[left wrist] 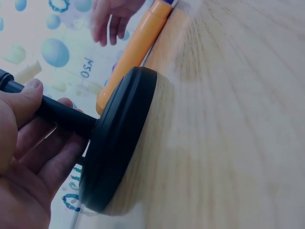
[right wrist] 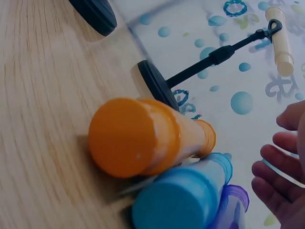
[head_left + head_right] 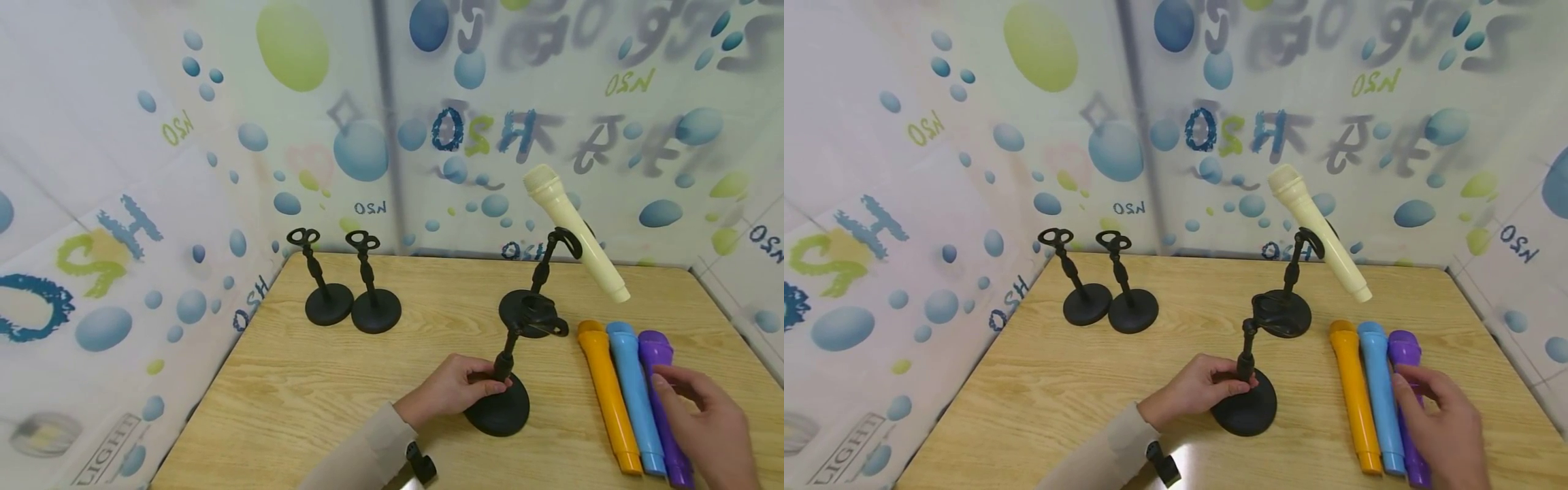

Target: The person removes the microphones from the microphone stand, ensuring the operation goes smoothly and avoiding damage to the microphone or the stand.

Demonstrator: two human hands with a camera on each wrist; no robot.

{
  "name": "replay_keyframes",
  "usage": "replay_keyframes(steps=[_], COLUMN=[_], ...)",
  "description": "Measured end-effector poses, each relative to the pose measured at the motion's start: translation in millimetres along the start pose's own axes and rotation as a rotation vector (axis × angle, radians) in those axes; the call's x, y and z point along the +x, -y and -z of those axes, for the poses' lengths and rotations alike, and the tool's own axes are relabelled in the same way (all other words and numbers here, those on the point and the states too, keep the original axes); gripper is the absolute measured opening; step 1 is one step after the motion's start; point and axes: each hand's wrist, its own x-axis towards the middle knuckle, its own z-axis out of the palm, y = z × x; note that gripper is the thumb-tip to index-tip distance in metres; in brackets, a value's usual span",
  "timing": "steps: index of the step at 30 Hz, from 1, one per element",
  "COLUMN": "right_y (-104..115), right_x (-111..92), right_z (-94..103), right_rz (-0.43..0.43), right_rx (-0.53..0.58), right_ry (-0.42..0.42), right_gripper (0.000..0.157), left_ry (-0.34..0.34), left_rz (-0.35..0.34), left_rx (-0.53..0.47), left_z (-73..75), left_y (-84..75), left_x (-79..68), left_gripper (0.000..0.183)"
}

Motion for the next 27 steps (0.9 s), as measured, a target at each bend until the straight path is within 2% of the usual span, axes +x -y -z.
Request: replay_keyframes(steps=[9,16,27], right_y=[12.4,28.5,56.9], right_x=[-4.7,-5.0,-8.5], right_z=[-10.9,-18.3,-39.2], right_rz=[0.247,0.413,0.587], right_rx=[0.086,0.202,0.311], right_ry=[-0.015,-0.001,0.080], right_gripper=[0.025,0.021,0.019], left_ry=[-0.003,0.002,-0.003], left_rz=[0.012,0.013,0.003], left_rx=[-0.010,-0.026,-0.018], left_z=[1.1,2.2,4.4], left_y=[0.7,1.0,0.2], left_x=[-2.4,-3.4,-6.0], left_gripper=[0.022,0.022,0.020])
